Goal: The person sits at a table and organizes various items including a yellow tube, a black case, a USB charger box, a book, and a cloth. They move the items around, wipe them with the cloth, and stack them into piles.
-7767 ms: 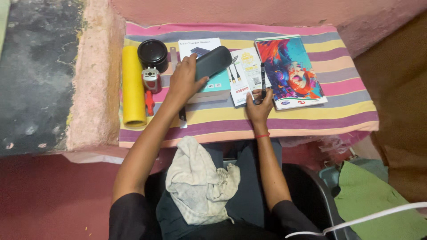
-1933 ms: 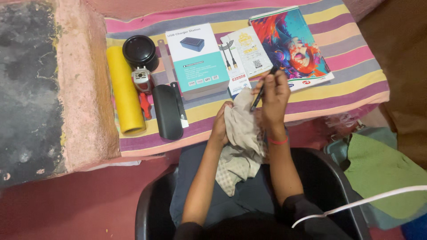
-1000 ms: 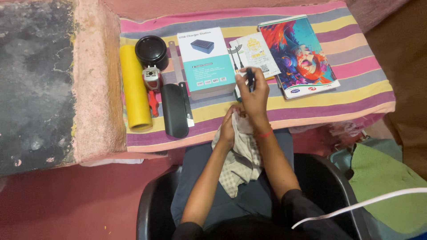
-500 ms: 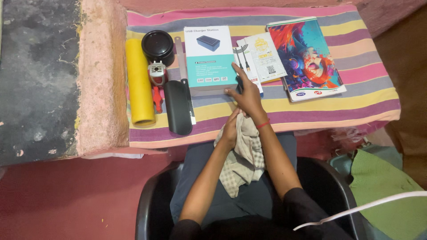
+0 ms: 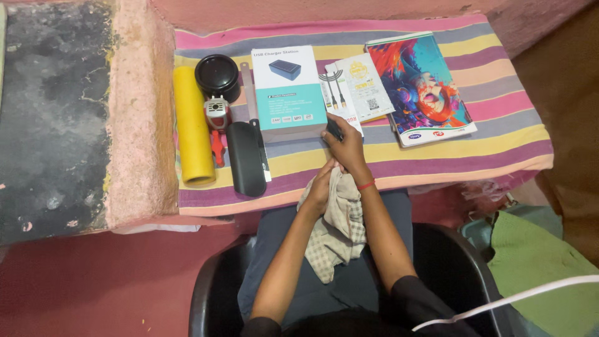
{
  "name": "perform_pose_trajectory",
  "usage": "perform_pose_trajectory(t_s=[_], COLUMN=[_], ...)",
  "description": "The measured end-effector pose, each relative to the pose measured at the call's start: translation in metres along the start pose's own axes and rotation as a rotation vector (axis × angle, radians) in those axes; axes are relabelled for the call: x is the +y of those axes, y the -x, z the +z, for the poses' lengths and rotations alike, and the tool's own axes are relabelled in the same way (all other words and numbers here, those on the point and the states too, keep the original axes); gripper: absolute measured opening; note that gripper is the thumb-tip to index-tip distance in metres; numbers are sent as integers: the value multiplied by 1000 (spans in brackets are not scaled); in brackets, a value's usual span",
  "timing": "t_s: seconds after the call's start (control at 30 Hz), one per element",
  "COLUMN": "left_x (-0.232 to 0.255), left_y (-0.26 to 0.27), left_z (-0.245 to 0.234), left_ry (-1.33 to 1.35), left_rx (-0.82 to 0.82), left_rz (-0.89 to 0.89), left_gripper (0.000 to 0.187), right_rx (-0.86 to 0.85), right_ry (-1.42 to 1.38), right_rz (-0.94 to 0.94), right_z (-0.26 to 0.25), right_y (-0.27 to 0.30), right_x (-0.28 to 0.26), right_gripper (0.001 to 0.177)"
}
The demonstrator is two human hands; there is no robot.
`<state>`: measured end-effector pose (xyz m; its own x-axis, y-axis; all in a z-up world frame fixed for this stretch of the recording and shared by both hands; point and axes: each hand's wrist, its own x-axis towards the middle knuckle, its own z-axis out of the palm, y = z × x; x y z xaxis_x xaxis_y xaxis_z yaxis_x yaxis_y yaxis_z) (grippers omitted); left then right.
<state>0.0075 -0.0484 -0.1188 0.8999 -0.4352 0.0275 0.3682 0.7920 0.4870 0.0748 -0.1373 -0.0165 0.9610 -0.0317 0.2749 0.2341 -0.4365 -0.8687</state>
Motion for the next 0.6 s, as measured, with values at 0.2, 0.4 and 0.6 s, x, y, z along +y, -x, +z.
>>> perform_pose_trajectory(t_s=[0.2,0.4,0.6], left_x=[17,26,32], left_y=[3,5,9], left_z=[15,24,32], left_ry=[-45,112,55], left_rx=[-28,-68,-86], left_rz=[-80,-123,-108], left_gripper=[12,17,20], right_rx=[105,364,486], right_ry=[-281,-178,-189], right_rz=[208,-157,-107], right_z=[-4,-7,-9], right_y=[11,20,23], right_x=[2,9,15], right_gripper=[34,25,29])
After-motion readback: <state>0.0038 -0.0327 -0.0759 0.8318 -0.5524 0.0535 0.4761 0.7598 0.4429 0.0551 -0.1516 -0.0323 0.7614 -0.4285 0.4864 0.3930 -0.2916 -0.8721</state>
